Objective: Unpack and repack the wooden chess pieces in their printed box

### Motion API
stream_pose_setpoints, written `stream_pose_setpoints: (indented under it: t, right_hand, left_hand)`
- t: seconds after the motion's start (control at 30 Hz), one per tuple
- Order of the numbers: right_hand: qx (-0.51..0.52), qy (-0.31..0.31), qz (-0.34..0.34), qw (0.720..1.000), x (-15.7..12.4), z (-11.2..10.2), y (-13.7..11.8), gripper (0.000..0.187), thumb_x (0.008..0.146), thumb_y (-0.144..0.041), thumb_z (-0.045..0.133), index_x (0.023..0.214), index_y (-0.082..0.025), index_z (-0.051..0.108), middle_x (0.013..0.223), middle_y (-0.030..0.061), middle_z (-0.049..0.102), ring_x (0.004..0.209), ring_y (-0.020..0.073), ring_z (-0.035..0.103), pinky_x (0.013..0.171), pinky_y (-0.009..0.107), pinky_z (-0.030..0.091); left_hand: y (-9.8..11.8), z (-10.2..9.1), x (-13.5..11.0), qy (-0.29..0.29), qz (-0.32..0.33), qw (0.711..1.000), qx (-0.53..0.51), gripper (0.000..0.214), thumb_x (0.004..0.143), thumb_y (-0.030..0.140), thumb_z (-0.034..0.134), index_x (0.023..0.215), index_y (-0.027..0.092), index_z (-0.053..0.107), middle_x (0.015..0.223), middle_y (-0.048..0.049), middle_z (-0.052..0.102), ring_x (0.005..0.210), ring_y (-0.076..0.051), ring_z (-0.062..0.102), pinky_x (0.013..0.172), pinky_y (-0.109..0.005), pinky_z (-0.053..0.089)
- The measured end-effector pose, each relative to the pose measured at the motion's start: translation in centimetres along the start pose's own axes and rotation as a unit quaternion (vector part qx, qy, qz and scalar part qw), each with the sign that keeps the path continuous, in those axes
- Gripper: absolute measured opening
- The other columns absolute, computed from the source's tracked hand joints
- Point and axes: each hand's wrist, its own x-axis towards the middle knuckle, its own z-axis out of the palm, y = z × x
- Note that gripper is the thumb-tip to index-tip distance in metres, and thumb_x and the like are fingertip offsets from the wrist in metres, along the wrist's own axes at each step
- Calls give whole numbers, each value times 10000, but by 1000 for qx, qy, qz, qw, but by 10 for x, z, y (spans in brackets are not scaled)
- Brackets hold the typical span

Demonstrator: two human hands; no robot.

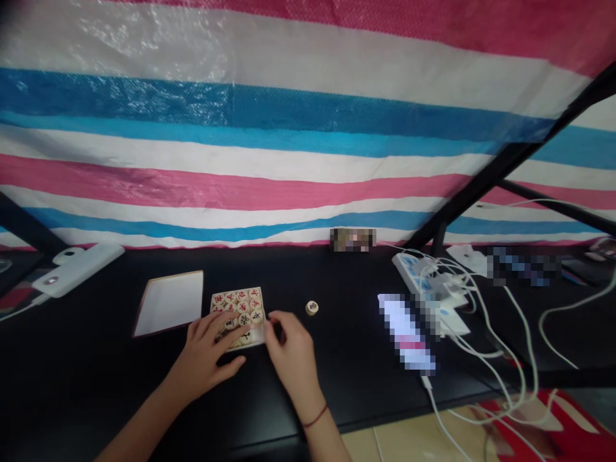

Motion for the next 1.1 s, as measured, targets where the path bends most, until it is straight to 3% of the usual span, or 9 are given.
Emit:
stream_pose_setpoints:
  t: [0.1,0.17,0.27,0.57,0.67,0.77,0.9,1.1]
  right_hand:
    - [-133,120,-31,983,14,-11,31,281,887,-348,504,1053,-175,651,1141,142,623,1015,272,572,872,439,469]
    - [-194,109,-29,974,20,-14,53,347,875,-363,511,1143,-175,627,1247,162,574,1117,311,523,889,490,452]
    - [-211,75,-29,974,21,-11,74,338,890,-314,472,1158,-165,615,1173,154,617,1079,288,556,873,470,470]
    - [-183,85,-20,979,9,-8,78,321,893,-203,408,1121,-138,624,1075,156,651,998,267,584,871,458,479]
    - [-119,97,1,988,6,-10,74,312,903,-283,439,1102,-139,631,1043,153,664,959,269,598,870,469,482]
    - [19,90,53,994,-3,-7,60,329,881,-391,533,1093,-159,631,1042,131,675,923,239,629,854,410,511]
    - [191,43,110,974,-17,1,33,347,824,-416,637,1075,-176,637,1057,105,688,896,204,656,787,319,544]
    - [290,41,152,944,-18,12,16,344,769,-439,688,988,-175,663,1026,105,704,902,210,672,772,314,559]
  left_hand:
    - [3,0,2,4,21,1000,5,387,845,357,582,1229,320,609,1284,-57,600,1202,-286,502,1000,-455,347]
    - [3,1,3,2,34,999,5,368,854,366,572,1215,310,618,1317,-58,586,1229,-288,492,1024,-467,325]
    - [3,3,2,-5,36,999,-1,341,860,367,568,1189,302,630,1324,-58,585,1234,-278,496,1037,-468,317]
    - [3,4,2,-3,27,999,-20,333,851,344,577,1174,284,632,1299,-64,601,1213,-273,508,1025,-464,341]
    - [2,3,2,9,18,999,-35,327,855,314,568,1175,285,629,1252,-62,617,1190,-271,515,1009,-462,375]
    - [-1,0,3,22,8,999,-49,316,873,266,550,1180,272,623,1209,-70,619,1157,-258,527,983,-433,421]
    - [-3,-7,11,43,7,995,-87,280,891,220,536,1158,247,613,1204,-83,598,1176,-247,501,1000,-429,434]
    - [-2,-7,36,60,-7,989,-132,252,910,237,517,1146,245,603,1191,-82,582,1165,-237,497,1002,-435,431]
